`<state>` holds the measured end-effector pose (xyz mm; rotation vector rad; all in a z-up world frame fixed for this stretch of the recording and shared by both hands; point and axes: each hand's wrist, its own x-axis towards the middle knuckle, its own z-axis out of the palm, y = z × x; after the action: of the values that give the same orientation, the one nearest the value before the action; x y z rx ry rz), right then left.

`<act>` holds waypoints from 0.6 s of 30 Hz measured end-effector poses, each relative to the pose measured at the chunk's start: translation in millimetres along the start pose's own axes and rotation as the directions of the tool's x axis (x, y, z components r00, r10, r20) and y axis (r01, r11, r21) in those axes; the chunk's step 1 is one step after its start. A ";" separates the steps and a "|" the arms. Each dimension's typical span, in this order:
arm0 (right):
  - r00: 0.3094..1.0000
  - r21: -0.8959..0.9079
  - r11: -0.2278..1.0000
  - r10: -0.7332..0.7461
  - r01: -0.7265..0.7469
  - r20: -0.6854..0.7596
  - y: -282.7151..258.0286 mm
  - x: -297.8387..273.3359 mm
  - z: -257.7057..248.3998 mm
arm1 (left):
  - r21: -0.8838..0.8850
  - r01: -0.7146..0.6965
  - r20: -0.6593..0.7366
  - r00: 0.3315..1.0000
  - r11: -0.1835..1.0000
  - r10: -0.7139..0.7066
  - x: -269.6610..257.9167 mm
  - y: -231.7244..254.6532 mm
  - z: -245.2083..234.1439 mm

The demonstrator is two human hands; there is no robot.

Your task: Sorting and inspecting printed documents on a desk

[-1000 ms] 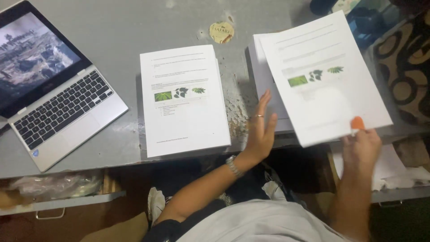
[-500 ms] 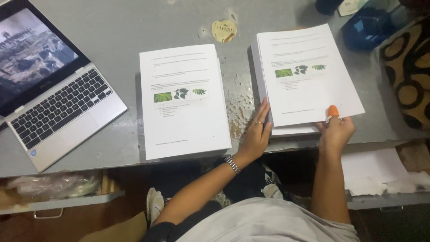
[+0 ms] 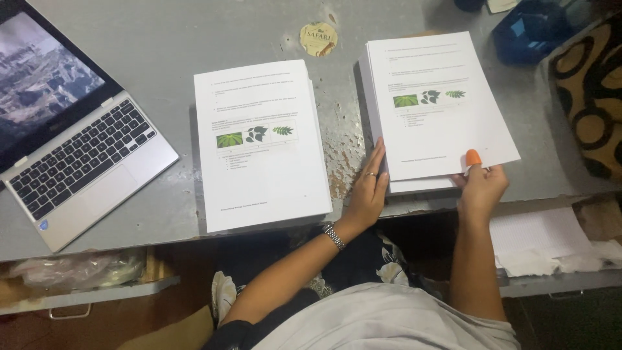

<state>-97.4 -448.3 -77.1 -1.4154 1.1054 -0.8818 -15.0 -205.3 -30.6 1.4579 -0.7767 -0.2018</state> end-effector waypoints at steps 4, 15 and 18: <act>0.998 0.009 0.998 -0.055 0.055 0.025 38.2 25.2 -8.5 | 0.007 -0.021 -0.037 0.999 1.000 0.022 -0.7 -4.8 3.4; 0.993 0.086 0.992 -0.097 0.091 0.067 94.8 64.1 -20.2 | 0.033 -0.048 -0.060 0.997 0.998 0.050 -0.8 -9.0 5.8; 0.994 0.101 0.992 -0.088 0.081 0.069 90.1 59.5 -18.6 | 0.039 -0.043 -0.057 0.997 0.998 0.046 -1.3 -11.3 6.5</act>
<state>-111.4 -509.3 -167.1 -1.4109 0.9403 -0.9246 -16.0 -211.4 -42.1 1.4739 -0.7689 -0.1114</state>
